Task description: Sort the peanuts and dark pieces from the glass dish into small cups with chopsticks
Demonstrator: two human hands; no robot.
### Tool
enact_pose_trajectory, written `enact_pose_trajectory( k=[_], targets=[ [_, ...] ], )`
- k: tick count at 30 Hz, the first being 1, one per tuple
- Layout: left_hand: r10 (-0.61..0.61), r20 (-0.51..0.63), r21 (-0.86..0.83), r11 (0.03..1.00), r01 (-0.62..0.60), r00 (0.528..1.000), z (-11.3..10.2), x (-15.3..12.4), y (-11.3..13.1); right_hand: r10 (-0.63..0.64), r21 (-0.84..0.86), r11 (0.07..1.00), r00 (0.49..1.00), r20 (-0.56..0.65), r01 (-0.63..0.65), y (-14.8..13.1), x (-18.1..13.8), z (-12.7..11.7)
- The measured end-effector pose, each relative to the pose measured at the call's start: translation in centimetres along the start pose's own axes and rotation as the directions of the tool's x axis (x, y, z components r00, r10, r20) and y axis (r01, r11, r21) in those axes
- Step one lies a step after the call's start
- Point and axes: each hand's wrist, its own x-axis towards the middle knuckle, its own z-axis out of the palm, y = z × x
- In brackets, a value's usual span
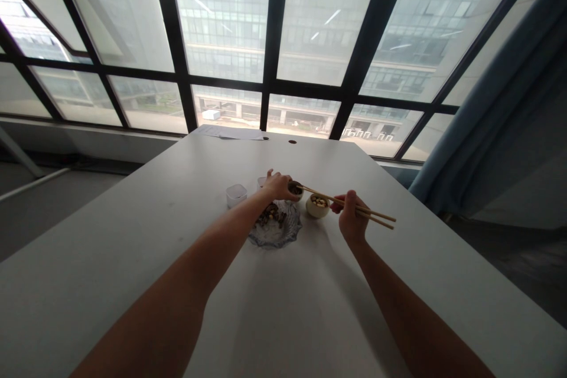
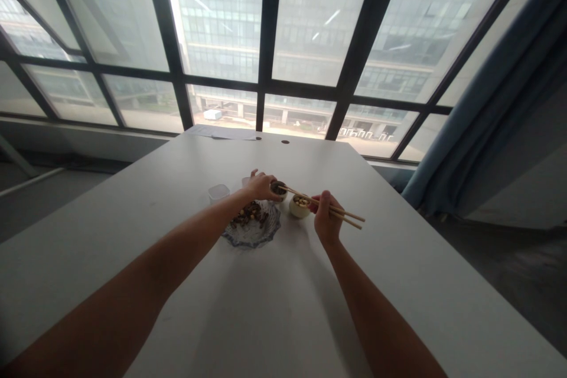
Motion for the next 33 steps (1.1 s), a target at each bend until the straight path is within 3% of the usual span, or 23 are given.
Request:
enact_pose_trajectory(
  k=[5, 9, 15, 20, 24, 28, 30, 33],
  targets=[
    [-0.031, 0.091, 0.001, 1.0, 0.031, 0.995, 0.1, 0.4, 0.0, 0.053, -0.006, 0.999, 0.98, 0.19, -0.053, -2.6, -0.1, -0.2],
    [-0.025, 0.113, -0.021, 0.999, 0.028, 0.993, -0.8, -0.4, -0.2, 0.009, -0.118, 0.992, 0.921, 0.39, 0.04, -4.0, -1.0, 0.3],
    [0.021, -0.177, -0.099, 0.994, -0.039, 0.984, -3.0, -5.1, -3.1, -0.098, -0.277, 0.918, 0.84, 0.534, 0.283, -4.4, -2.3, 1.5],
    [-0.099, -0.427, -0.21, 0.978, 0.008, 0.899, -3.0, -10.4, -7.8, -0.135, -0.223, 0.926, 0.82, 0.556, 0.304, -3.9, -2.5, 1.7],
    [-0.219, -0.496, -0.332, 0.942, 0.05, 0.84, -0.8, -13.4, -10.8, -0.065, -0.142, 0.978, 0.864, 0.499, 0.155, -3.1, -2.4, 1.5],
    [-0.308, -0.497, -0.441, 0.895, 0.07, 0.811, 1.7, -14.9, -12.1, 0.167, -0.002, 0.984, 0.928, 0.333, -0.177, -1.9, -1.8, 1.7],
    [-0.338, -0.473, -0.489, 0.869, 0.076, 0.814, 2.6, -15.0, -12.4, 0.299, 0.102, 0.938, 0.922, 0.248, -0.331, -1.1, -1.4, 1.9],
    [-0.358, -0.422, -0.54, 0.837, 0.086, 0.833, 3.1, -15.0, -12.4, 0.426, 0.244, 0.85, 0.882, 0.201, -0.466, 0.1, -0.8, 2.0]
  ],
)
